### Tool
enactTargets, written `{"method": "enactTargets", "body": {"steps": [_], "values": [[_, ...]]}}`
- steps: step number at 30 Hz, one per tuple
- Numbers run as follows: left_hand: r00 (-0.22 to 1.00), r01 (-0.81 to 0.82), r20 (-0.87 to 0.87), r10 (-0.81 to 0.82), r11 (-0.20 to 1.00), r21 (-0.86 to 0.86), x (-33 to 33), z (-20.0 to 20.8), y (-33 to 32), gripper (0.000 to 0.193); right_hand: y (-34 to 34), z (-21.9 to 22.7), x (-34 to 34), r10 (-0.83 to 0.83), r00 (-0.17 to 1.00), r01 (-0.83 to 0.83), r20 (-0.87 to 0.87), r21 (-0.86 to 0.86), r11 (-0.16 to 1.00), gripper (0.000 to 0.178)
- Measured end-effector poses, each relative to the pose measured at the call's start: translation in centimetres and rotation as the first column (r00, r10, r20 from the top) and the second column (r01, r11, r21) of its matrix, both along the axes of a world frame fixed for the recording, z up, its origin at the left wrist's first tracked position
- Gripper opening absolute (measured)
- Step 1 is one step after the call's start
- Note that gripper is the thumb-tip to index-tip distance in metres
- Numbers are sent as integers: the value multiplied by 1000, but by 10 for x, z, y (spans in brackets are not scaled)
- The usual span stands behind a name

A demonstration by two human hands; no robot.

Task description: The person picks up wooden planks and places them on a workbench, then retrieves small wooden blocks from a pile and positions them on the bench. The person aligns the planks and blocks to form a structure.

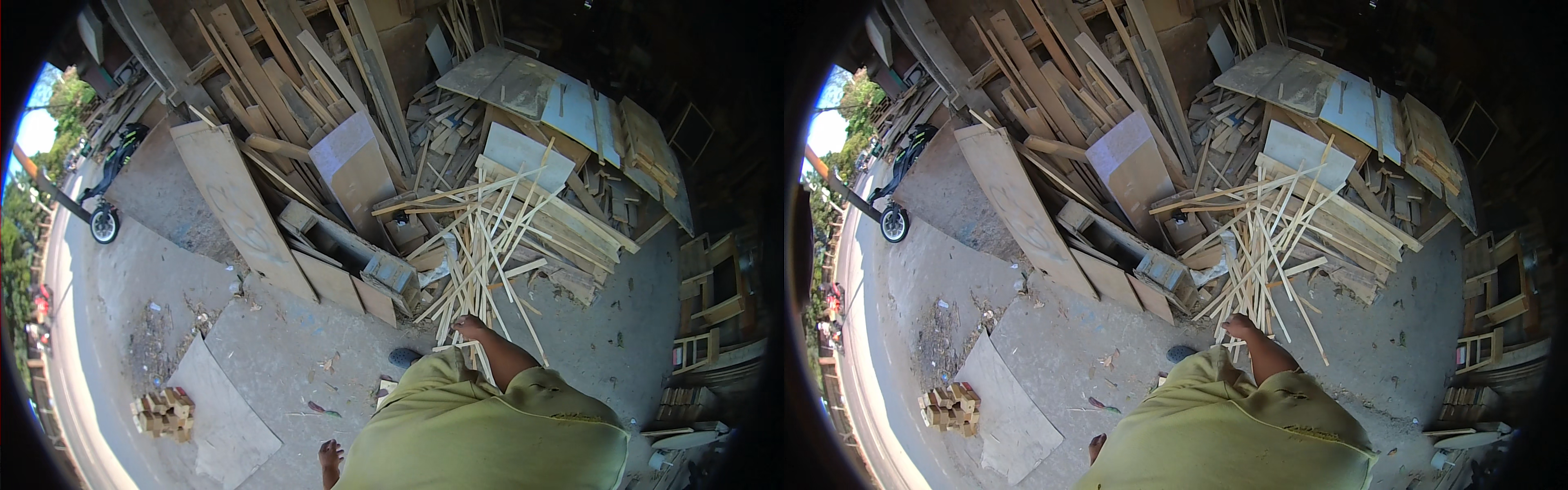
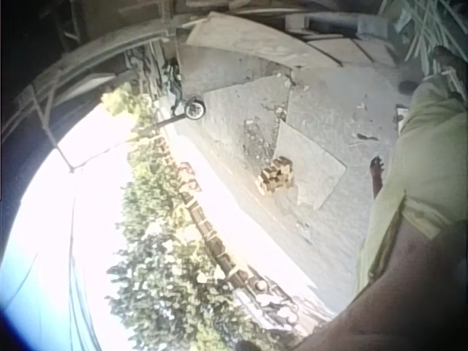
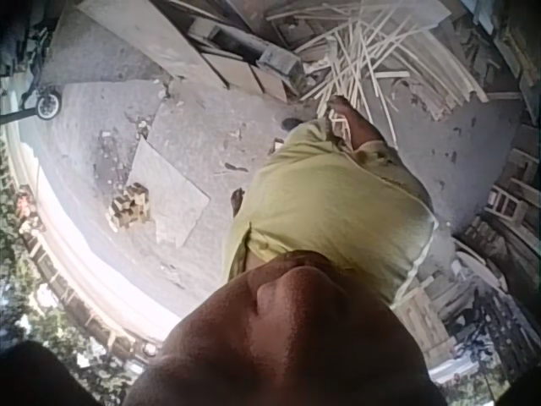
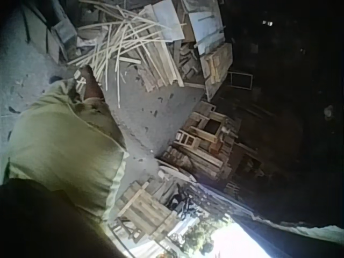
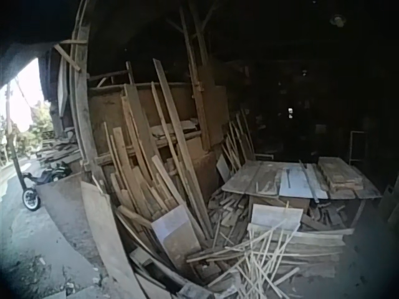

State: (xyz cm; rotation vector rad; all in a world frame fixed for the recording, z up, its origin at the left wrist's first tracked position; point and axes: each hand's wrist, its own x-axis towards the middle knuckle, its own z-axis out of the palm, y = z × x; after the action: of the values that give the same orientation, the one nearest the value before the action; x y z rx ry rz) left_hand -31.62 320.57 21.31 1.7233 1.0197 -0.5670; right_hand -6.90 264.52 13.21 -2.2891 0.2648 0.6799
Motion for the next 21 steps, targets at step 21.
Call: {"method": "enactTargets", "body": {"steps": [21], "values": [[971,98,-216,-101,995,-26,-25,-57,2,38,-45,81,-96,-175,963,185,-204,30,982,35]]}}
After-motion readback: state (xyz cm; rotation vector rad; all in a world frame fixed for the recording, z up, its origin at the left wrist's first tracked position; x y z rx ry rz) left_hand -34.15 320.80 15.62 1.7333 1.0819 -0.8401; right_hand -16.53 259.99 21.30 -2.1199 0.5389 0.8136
